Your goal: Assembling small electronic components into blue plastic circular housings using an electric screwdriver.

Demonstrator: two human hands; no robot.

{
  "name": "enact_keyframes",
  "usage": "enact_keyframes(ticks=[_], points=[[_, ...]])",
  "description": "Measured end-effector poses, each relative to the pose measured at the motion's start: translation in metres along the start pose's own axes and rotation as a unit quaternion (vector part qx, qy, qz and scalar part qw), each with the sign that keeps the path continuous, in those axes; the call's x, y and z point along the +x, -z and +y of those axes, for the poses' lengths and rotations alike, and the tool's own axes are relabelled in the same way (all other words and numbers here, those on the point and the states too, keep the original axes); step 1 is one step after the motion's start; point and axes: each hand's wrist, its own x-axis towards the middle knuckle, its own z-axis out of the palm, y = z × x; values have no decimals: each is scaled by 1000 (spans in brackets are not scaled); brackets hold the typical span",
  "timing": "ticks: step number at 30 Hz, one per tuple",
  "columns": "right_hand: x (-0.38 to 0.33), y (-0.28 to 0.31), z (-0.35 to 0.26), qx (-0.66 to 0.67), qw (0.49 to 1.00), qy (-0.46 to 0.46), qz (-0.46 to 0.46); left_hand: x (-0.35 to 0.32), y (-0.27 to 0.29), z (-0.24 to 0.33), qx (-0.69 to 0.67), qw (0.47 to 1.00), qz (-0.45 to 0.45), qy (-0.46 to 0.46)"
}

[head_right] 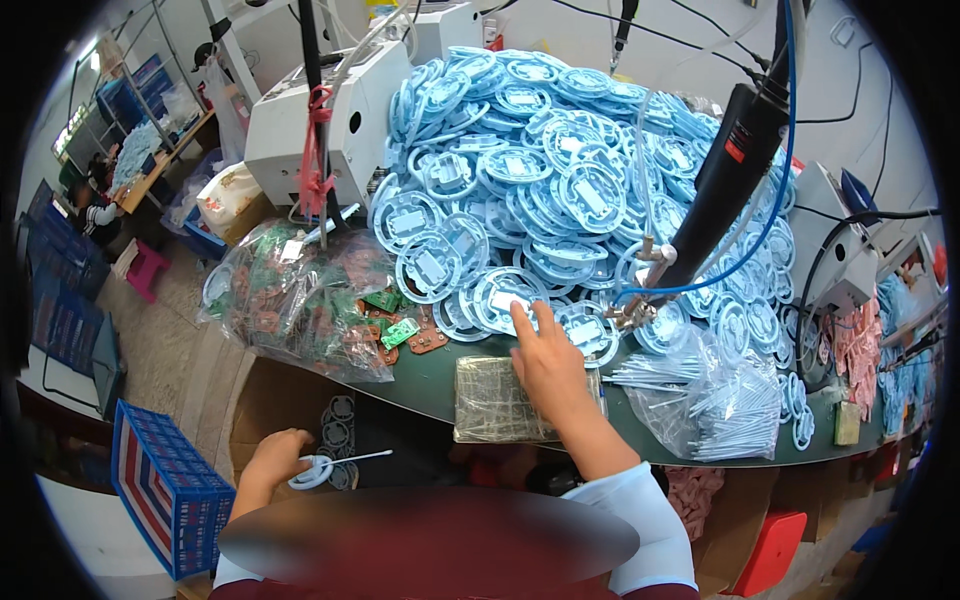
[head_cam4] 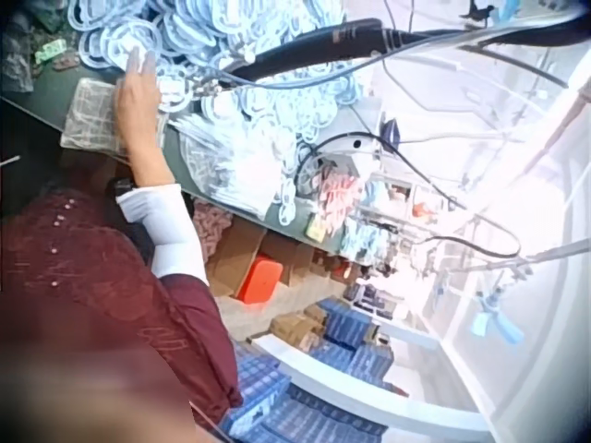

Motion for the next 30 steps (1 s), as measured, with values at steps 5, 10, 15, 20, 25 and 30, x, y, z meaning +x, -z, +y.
enact_keyframes(ticks=[5,10,15,20,25,30], points=[[23,-16,26,-43,999,17,2,22,38,87,-261,888,298,-234],[3,24,-15,-28,997,60,25,85,64,135,-194,796,468,-332],[-67,34,-36,-94,989,50,-105,132,72,135,-72,880,438,-170],[-90,41,-32,-49,995,-8,-92,133,81,135,-177,836,478,-203],[-98,40,-6,-63,995,9,-79,103,62,173,-605,744,203,-201],[-101,36,-17,-31,994,37,-98,84,42,215,-513,818,172,-199]])
